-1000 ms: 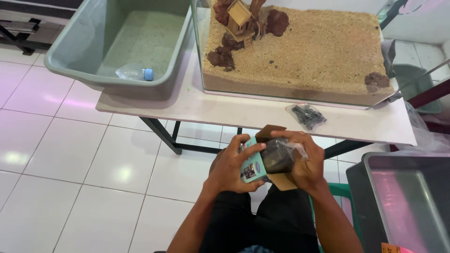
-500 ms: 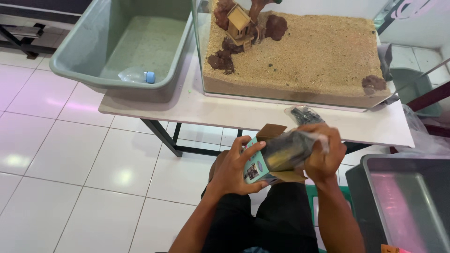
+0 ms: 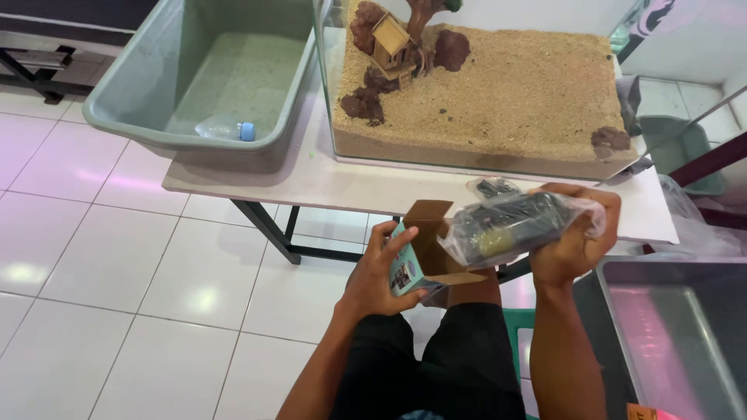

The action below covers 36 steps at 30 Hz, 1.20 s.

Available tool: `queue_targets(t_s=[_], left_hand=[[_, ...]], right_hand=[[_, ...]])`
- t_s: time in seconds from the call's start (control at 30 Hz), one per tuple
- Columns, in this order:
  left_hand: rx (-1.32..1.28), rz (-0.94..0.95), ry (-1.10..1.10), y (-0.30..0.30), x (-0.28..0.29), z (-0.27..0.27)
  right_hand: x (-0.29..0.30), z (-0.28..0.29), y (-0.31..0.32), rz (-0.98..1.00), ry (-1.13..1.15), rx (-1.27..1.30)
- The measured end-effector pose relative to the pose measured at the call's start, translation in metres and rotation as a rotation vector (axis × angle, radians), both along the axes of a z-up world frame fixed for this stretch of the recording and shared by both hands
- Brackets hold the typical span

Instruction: The person unboxes an aquarium filter, removes it and its accessories from a plastic bag, and examines the components by hand.

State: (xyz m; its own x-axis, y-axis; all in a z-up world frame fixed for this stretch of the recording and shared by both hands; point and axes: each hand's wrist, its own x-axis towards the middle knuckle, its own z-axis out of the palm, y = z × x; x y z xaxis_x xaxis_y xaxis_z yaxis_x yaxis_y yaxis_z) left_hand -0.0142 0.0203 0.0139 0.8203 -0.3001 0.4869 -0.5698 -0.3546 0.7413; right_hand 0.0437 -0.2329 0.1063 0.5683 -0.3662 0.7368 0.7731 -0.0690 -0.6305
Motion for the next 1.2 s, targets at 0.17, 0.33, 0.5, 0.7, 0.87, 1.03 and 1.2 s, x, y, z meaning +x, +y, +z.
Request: queue_targets(t_s=[0.17,0.33,0.5,0.7,0.87,1.03,1.2], left_hand=[[-0.232,0.046,-0.134,0.002,0.010,-0.010],[-0.349,0.232,-0.255,0.001,0.019,0.002],[-0.328,0.441,-0.341,-0.004,0.037,0.016],[-0.353,0.673,-0.455,-0.021,0.071,-0.013],[-0.265,0.825,-0.460,-0.024,0.080,-0.030],[-0.328,0.729,-0.382,-0.012,0.092,-0.033],[-0.398,0.618,-0.144,-0.006,0.088,0.000]], right_hand=[[-0.001,0.008,-0.008,-0.119,-0.010,0.198],[0.003,0.016,-0.017,-0.164,-0.043,0.206],[0.017,-0.004,-0.022,-0.133,-0.062,0.182],[0.024,-0.018,-0.012,-0.202,-0.097,-0.070],[0.018,-0.023,-0.006,-0.165,-0.033,-0.152],[0.017,-0.032,-0.012,-0.192,0.060,-0.273],[0.020,-0.041,-0.011,-0.186,0.096,-0.292]])
